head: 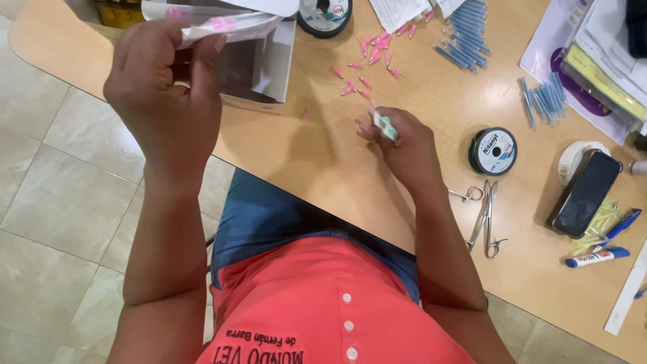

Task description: The person assembles small medical supplies at a desk. They thread a thin filament through a pink plastic tip, then open a box to remove individually wrapped items. They continue threading the filament through additional tips and use a pair of forceps to manipulate the assembly.

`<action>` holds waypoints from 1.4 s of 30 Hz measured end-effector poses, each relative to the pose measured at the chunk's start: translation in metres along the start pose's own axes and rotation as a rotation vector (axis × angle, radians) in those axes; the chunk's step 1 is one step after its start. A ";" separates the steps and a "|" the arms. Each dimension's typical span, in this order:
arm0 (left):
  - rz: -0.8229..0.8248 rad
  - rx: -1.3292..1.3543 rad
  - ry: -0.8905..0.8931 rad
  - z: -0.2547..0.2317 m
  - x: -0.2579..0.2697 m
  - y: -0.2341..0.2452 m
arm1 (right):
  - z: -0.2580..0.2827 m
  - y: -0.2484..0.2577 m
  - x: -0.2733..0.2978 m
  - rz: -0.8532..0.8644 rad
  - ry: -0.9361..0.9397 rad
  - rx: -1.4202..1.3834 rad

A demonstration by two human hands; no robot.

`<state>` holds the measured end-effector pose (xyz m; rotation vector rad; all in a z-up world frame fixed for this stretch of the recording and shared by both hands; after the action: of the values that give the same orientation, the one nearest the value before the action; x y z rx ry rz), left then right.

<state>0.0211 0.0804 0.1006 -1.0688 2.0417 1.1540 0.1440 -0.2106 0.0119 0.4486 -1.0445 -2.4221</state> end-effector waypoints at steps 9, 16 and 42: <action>0.000 0.064 0.059 0.002 0.001 0.001 | -0.029 0.019 -0.004 -0.112 -0.438 -0.435; 0.033 0.240 0.196 -0.005 -0.003 0.007 | -0.040 0.023 -0.004 -0.201 -0.529 -0.941; 0.134 0.442 0.164 -0.002 -0.015 0.002 | 0.175 0.001 -0.095 -0.303 0.752 0.293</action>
<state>0.0268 0.0846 0.1143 -0.8368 2.3784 0.6399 0.1427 -0.0568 0.1381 1.5634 -1.0147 -2.0193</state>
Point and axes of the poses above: each hand's wrist, its own x-axis away from the middle knuckle, its own y-axis out of the back of the hand, z = x × y, the point moved 5 cm from there along -x, towards the middle knuckle, and after that the axes turned 5 degrees about -z, right-handed, at the moved point
